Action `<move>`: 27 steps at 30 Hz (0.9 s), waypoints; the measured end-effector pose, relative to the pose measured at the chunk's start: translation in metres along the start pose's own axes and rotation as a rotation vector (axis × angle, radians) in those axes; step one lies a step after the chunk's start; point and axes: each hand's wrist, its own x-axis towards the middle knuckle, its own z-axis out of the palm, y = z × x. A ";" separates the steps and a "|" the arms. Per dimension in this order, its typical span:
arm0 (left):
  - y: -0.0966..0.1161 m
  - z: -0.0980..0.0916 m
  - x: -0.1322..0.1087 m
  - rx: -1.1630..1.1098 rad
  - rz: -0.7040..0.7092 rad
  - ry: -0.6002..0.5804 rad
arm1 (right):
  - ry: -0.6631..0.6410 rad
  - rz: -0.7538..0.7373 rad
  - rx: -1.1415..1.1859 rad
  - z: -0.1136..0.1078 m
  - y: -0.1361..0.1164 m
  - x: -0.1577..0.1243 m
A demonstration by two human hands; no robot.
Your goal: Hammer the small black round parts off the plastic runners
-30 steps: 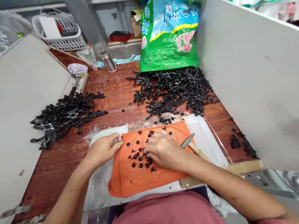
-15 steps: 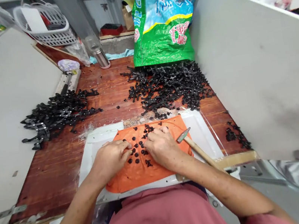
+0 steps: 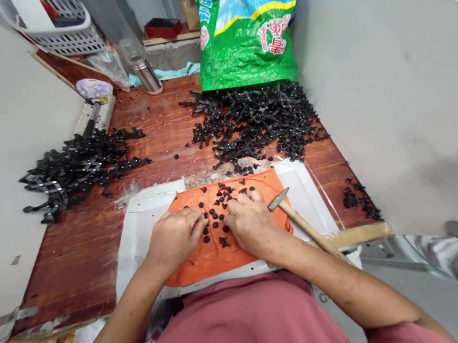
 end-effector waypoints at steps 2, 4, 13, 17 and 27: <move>-0.003 0.000 -0.004 -0.062 -0.018 0.055 | 0.016 0.004 0.021 -0.001 0.001 -0.005; -0.007 0.000 -0.012 -0.146 -0.022 0.100 | 0.048 -0.022 0.081 -0.002 0.001 -0.011; -0.018 0.013 -0.053 -0.239 -0.077 0.170 | 0.104 -0.223 0.153 0.024 -0.013 -0.026; -0.013 0.019 -0.052 -0.258 -0.093 0.126 | 0.132 -0.168 0.154 0.031 -0.011 -0.033; 0.001 0.030 -0.030 -0.127 -0.040 0.085 | -0.086 0.102 0.234 0.014 -0.020 -0.026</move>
